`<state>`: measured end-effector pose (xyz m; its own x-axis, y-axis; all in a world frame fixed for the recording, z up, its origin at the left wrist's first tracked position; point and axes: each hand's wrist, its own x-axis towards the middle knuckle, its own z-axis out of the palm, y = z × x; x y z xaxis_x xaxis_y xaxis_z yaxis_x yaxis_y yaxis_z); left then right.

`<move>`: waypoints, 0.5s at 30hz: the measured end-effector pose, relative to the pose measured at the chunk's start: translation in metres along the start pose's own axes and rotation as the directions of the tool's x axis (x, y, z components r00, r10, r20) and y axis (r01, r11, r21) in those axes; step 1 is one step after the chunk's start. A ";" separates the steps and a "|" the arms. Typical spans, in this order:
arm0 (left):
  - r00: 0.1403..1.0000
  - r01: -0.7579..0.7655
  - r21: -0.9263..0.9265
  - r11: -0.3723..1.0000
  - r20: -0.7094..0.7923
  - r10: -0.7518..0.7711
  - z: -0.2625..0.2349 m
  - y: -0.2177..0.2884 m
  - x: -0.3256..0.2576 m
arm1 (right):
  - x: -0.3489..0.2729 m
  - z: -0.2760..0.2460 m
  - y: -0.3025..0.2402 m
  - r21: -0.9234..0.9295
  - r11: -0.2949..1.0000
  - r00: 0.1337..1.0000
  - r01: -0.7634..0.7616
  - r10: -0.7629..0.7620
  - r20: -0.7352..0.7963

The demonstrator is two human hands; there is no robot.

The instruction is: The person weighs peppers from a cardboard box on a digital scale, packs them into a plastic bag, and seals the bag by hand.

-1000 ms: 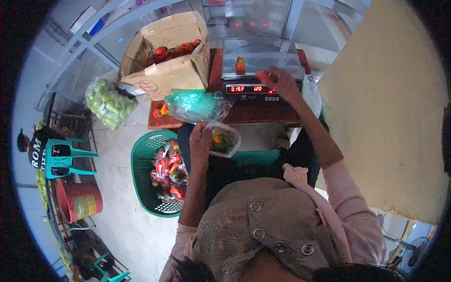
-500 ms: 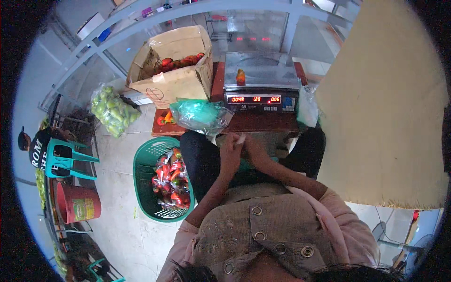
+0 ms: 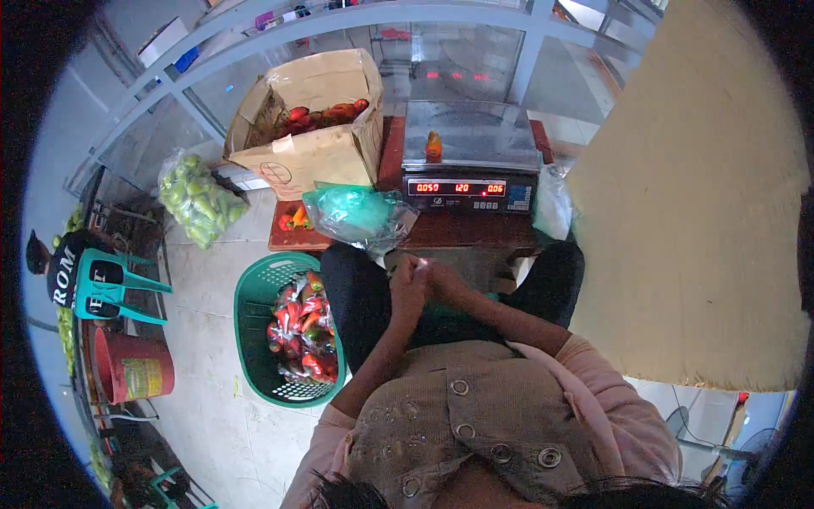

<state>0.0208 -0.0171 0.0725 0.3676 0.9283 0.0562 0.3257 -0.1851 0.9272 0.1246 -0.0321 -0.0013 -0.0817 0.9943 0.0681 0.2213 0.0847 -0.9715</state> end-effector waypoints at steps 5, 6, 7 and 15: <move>0.999 -0.032 -0.068 0.997 -0.027 0.030 -0.026 -0.014 0.015 | 0.020 -0.039 -0.068 0.277 0.961 0.975 -0.021 -0.042 0.220; 0.996 0.060 -0.178 0.982 -0.049 -0.070 -0.033 0.002 0.016 | 0.028 -0.059 -0.068 -0.436 0.861 0.949 0.262 -0.147 0.279; 0.982 0.150 -0.288 0.946 -0.071 -0.178 -0.040 0.007 0.016 | 0.039 -0.071 -0.083 -0.466 0.859 0.977 0.211 -0.169 0.131; 0.988 0.150 -0.267 0.952 0.002 -0.155 -0.062 0.010 0.021 | 0.156 -0.156 -0.047 -0.958 0.261 0.926 -0.121 -0.318 -0.204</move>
<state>-0.0220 0.0209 0.1062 0.3146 0.9451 -0.0887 0.1327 0.0488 0.9900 0.2526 0.1287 0.0906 0.0522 0.9066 0.4187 0.9983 -0.0369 -0.0446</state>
